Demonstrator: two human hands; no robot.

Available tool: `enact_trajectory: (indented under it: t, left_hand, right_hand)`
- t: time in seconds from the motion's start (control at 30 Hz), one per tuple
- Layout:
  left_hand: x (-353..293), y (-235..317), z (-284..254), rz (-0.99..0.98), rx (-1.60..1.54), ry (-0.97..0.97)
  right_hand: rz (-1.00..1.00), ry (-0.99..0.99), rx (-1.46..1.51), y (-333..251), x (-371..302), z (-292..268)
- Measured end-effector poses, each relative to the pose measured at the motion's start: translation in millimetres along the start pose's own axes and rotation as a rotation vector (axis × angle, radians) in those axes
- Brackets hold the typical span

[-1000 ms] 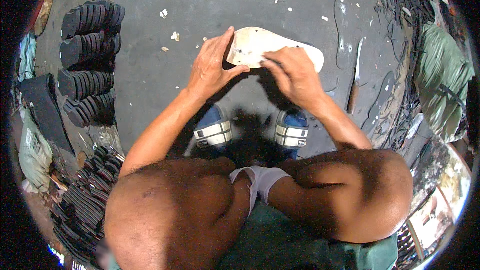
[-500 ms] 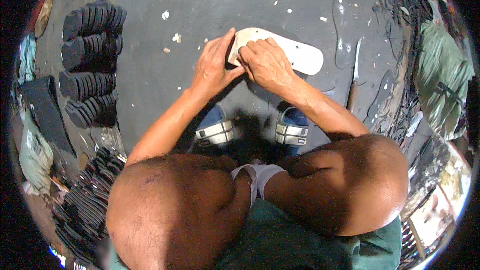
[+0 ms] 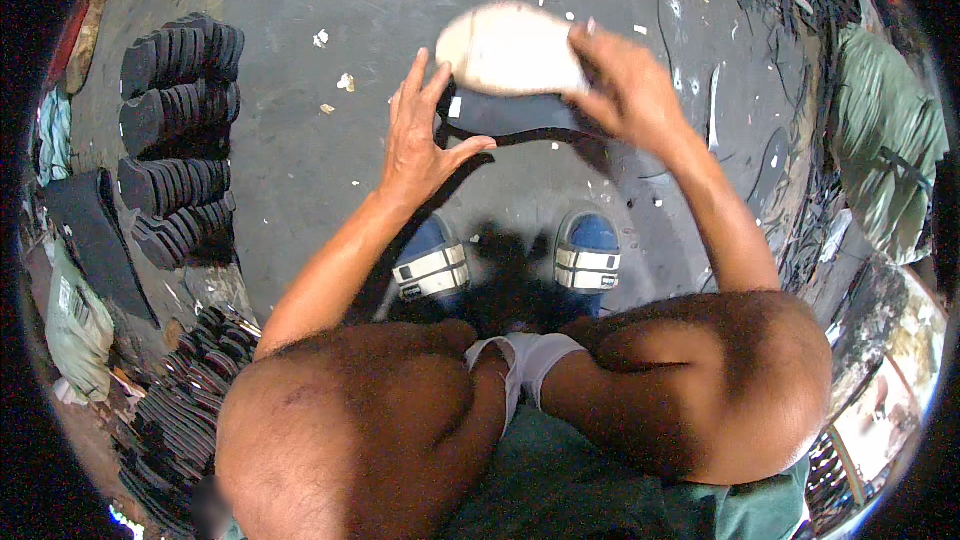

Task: The person sits on the floor and repeatedly picks up black shoe insoles. They use a knife to trim the edges of the insoles, then place them in a stack. The person also handles white insoles, inspecting and trimming them in a similar manner.

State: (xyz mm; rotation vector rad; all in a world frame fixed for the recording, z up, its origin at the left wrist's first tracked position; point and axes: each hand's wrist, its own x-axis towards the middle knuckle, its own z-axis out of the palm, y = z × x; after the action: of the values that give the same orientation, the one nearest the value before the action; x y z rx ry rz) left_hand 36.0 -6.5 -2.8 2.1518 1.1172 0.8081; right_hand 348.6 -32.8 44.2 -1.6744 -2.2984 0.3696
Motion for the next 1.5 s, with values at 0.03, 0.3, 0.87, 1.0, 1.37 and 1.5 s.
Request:
enact_trajectory:
  t: [0.03, 0.3, 0.87, 1.0, 1.37, 1.5]
  left_hand:
    - [-9.6, -8.4, 1.3, 0.026, 0.061, -0.052]
    - [-6.7, -15.9, -1.4, -0.058, 0.034, -0.101]
    - [3.2, -10.9, -1.5, 0.040, 0.027, -0.051]
    - [0.1, -10.6, 7.8, 0.012, 0.029, -0.050]
    - [2.1, -2.0, 3.5, -0.075, 0.076, -0.138]
    - [2.0, -1.7, 4.7, 0.008, 0.107, -0.077]
  right_hand:
    - [0.038, 0.077, -0.039, 13.8, 14.3, 1.2]
    - [0.025, 0.071, 0.040, 22.9, 5.9, -5.6]
    - [0.173, 0.053, 0.379, -30.7, -42.9, -1.6]
    - [0.225, -0.078, 0.371, -41.2, -61.0, -9.2]
    - [0.055, 0.023, 0.091, -40.3, -60.7, 5.7]
    - [0.030, 0.040, 0.048, -39.0, -61.2, 16.7]
